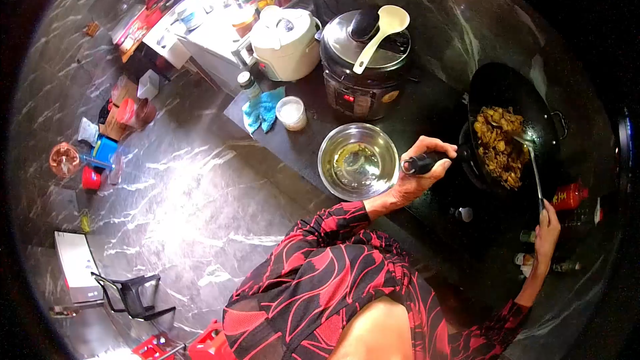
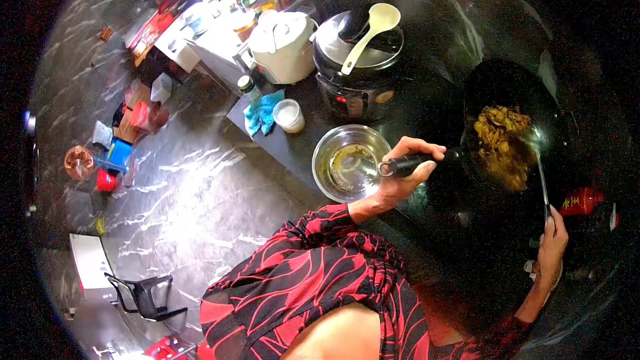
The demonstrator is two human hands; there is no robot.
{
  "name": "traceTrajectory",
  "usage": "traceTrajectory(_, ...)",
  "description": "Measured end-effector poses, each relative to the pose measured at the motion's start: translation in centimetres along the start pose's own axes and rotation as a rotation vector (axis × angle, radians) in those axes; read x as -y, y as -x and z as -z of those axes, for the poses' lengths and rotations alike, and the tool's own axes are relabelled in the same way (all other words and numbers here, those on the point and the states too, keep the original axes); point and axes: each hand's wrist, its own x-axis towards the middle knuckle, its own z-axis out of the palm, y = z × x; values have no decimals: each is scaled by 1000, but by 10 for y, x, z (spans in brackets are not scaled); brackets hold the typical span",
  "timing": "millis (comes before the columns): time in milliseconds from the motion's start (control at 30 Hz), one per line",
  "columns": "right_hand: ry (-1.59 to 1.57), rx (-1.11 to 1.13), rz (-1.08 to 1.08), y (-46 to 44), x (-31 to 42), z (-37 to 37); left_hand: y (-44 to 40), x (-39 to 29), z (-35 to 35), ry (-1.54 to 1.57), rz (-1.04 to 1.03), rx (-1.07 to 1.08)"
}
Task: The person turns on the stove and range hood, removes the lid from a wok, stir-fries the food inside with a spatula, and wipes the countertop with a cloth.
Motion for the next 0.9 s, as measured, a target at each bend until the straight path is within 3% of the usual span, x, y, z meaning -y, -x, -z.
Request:
traceTrajectory(200,-80,-102,-10,35,5,-6,27,1,26,-291,182,71)
traceTrajectory(333,26,-92,-33,56,18,-15,58,-3,54,-243,405,134)
traceTrajectory(400,-203,-294,59,69,26,-27,69,-8,73,-321,343,144)
traceTrajectory(500,-262,-309,173,101,60,-45,85,-20,100,-127,520,43)
traceTrajectory(667,-532,-214,295,146,114,-112,118,-32,139,-100,490,-14)
traceTrajectory(900,-275,65,428,177,169,-201,164,-41,174,-137,707,-157)
